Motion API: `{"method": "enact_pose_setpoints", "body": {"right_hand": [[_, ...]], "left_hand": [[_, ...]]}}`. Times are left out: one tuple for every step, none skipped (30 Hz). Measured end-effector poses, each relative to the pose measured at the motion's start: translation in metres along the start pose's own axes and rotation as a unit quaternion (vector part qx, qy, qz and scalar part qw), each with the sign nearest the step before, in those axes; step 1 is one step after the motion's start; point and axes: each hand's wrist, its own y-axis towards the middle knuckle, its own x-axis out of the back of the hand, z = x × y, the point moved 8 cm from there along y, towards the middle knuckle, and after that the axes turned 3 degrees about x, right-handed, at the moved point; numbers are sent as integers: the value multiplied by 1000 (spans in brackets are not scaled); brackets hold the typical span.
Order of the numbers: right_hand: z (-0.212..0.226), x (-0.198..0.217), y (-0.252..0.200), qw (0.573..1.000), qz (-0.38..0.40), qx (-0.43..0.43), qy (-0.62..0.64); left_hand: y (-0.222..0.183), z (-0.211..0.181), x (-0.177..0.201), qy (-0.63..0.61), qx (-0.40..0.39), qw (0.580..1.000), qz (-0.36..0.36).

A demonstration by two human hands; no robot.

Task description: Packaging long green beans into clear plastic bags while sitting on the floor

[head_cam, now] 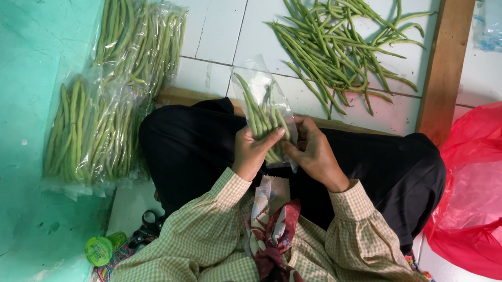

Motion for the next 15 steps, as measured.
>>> {"method": "enact_pose_setpoints", "body": {"right_hand": [[1,7,2,1000,-2,-2,0],[1,7,5,998,43,-6,-45],[1,7,6,992,88,-10,-89],[15,17,13,992,86,-10,-89],[27,23,18,987,116,-20,-114],[39,28,23,979,146,-30,-139],[35,43,36,979,144,-31,-138],[30,60,49,976,129,-32,-174],[26,78,63,970,115,-34,-209],[12,90,73,971,114,-33,-210],[-2,106,83,964,87,-36,-247],[-16,122,93,956,61,-38,-284],[-45,128,102,956,62,-38,-284],[-74,136,111,953,50,-39,-297],[-103,144,120,949,39,-41,-310]], "left_hand": [[4,5,4,0,2,1000,2],[8,8,6,6,-12,1000,14],[12,10,8,13,-26,999,27],[13,-6,3,13,-26,999,29],[13,-23,-5,-4,-30,998,54],[13,-40,-11,-20,-35,996,78],[15,-48,-12,-20,-35,996,80],[17,-55,-14,-61,-22,993,97],[19,-62,-17,-102,-10,988,113],[19,-64,-18,-102,-10,988,114],[20,-65,-18,-96,-5,990,107],[21,-65,-17,-90,0,991,99],[24,-50,-15,-89,0,991,99],[27,-35,-11,-64,0,995,78],[31,-19,-6,-38,1,998,57]]}}
